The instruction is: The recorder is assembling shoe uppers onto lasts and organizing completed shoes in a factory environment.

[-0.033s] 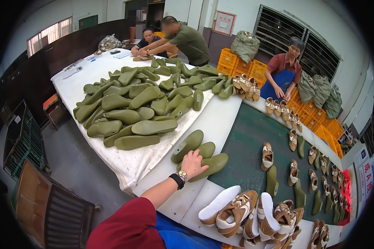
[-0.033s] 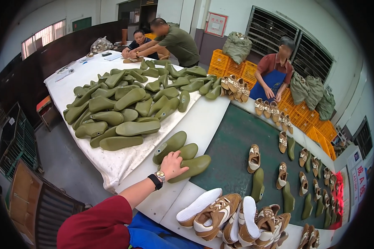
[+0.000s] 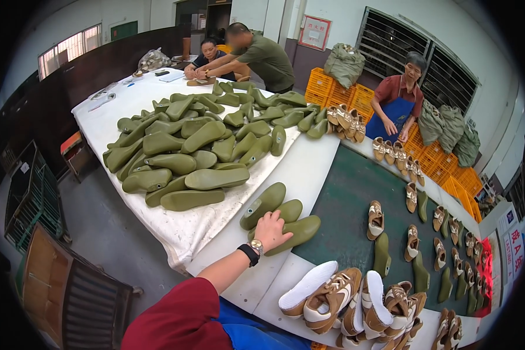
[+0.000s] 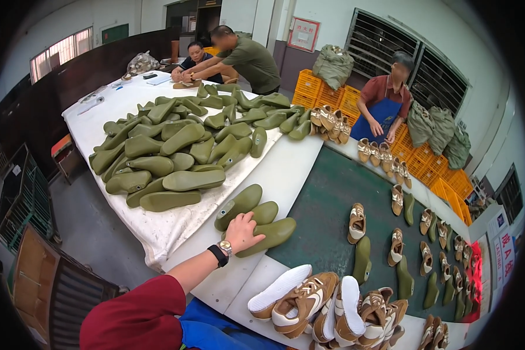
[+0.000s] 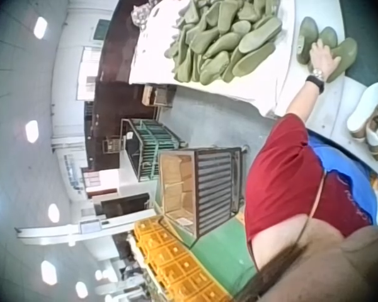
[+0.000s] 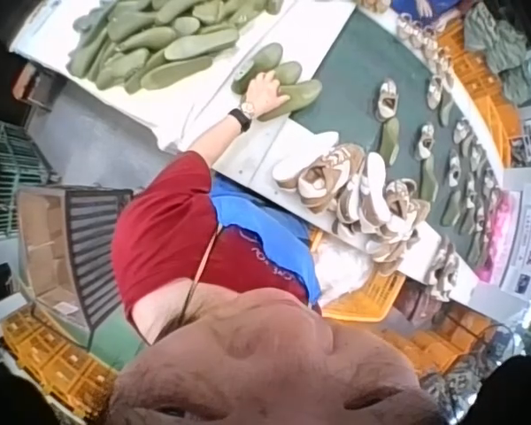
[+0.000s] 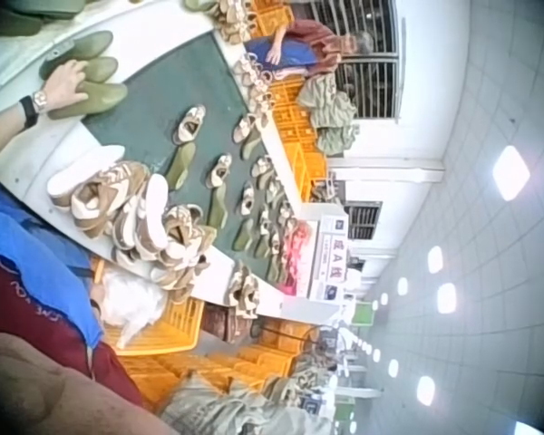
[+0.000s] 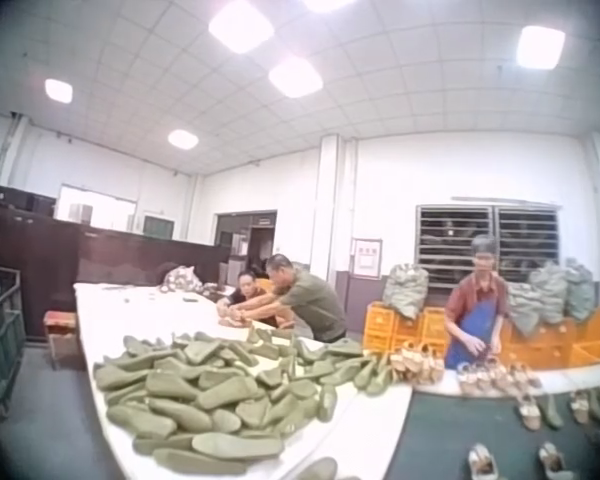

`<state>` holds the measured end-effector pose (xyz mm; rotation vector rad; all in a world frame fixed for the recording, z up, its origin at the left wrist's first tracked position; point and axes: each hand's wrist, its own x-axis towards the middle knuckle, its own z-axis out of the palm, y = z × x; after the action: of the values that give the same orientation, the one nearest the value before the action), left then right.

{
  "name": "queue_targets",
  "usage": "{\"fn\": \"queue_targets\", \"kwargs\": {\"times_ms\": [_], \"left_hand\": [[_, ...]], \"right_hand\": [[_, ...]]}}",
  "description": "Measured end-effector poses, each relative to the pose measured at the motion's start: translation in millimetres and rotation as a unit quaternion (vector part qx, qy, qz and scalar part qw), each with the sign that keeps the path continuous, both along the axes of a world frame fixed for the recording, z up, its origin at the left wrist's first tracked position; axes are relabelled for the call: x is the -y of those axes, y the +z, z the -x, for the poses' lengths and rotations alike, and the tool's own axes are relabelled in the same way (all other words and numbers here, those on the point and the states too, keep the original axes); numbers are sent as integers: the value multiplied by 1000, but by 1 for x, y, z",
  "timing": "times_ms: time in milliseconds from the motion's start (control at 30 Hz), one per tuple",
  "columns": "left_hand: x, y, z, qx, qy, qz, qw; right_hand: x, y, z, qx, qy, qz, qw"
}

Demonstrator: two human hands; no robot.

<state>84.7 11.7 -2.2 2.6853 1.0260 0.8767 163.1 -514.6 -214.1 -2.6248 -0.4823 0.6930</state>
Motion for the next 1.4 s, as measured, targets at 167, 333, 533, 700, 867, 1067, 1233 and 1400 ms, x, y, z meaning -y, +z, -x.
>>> {"fn": "queue_targets", "kwargs": {"times_ms": [167, 333, 533, 700, 867, 1067, 1233, 1400], "left_hand": [[0, -2, -1, 5, 1, -6, 1000], [0, -3, -2, 6, 0, -6, 1000], [0, -4, -2, 4, -1, -1, 1000], [0, -5, -2, 7, 0, -10, 1000], [1, -4, -2, 9, -2, -10, 1000], [1, -6, -3, 12, -3, -16, 1000], [2, -7, -2, 7, -4, -17, 1000], [2, -8, -3, 4, -4, -21, 1000]], "right_hand": [[2, -2, -1, 6, -4, 2, 1000], [3, -6, 0, 9, -7, 2, 1000], [6, -10, 1, 12, -13, 3, 1000], [7, -14, 2, 15, -17, 1, 1000], [9, -18, 2, 18, -23, 0, 1000], [11, -22, 3, 23, -29, -2, 999], [12, -25, 3, 27, -33, -3, 999], [11, -28, 3, 32, -38, -5, 999]]}}
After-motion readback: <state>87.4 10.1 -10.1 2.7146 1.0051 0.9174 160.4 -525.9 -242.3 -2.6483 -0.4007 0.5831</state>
